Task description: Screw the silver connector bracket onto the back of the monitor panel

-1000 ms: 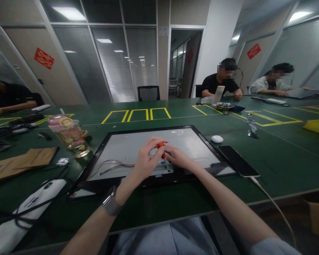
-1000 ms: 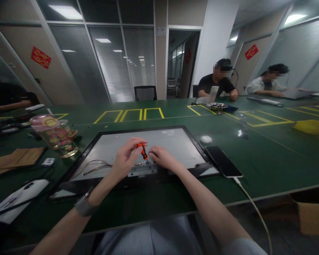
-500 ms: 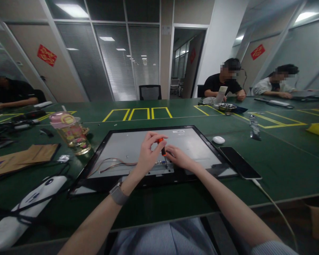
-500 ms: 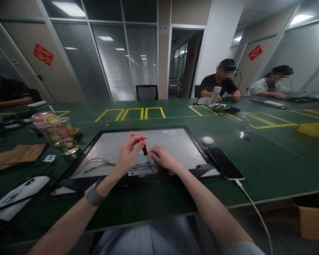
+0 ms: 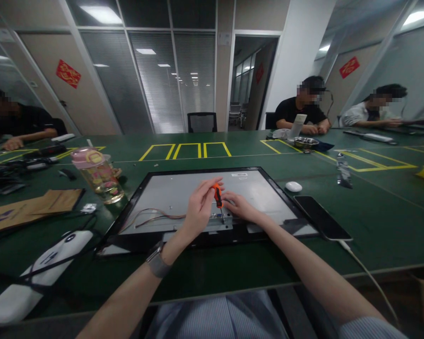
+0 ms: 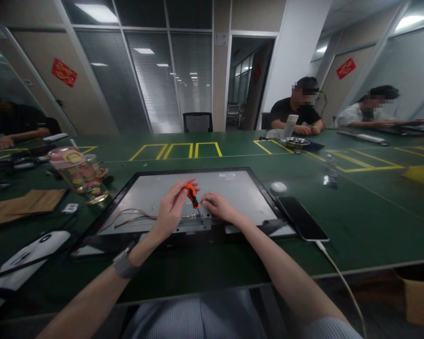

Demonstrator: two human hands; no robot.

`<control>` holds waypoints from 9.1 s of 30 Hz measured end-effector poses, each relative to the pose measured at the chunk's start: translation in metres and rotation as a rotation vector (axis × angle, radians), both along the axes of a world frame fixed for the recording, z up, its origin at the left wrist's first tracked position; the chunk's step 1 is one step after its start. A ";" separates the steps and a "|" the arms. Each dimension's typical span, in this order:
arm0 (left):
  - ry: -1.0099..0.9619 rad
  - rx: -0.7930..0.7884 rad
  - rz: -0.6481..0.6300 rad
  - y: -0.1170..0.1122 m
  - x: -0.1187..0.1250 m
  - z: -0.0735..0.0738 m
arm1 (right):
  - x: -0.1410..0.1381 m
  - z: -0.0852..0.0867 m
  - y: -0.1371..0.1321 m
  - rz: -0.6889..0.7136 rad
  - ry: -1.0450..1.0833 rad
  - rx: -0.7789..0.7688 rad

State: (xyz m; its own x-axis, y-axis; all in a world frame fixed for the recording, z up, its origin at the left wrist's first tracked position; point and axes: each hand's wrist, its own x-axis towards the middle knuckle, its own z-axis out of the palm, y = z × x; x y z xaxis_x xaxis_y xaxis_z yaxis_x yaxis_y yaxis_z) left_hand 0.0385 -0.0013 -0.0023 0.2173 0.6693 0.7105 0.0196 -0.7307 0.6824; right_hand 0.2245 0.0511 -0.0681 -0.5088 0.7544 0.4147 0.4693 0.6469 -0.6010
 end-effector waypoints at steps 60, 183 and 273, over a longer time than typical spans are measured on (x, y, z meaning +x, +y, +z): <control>-0.057 -0.060 0.109 0.008 -0.009 0.000 | -0.009 0.004 0.016 -0.232 -0.054 -0.191; -0.108 -0.078 0.210 0.007 -0.004 -0.006 | -0.016 0.006 0.005 -0.092 -0.355 -0.005; -0.032 0.049 0.241 0.000 -0.003 -0.007 | -0.015 -0.003 0.012 -0.095 -0.348 0.008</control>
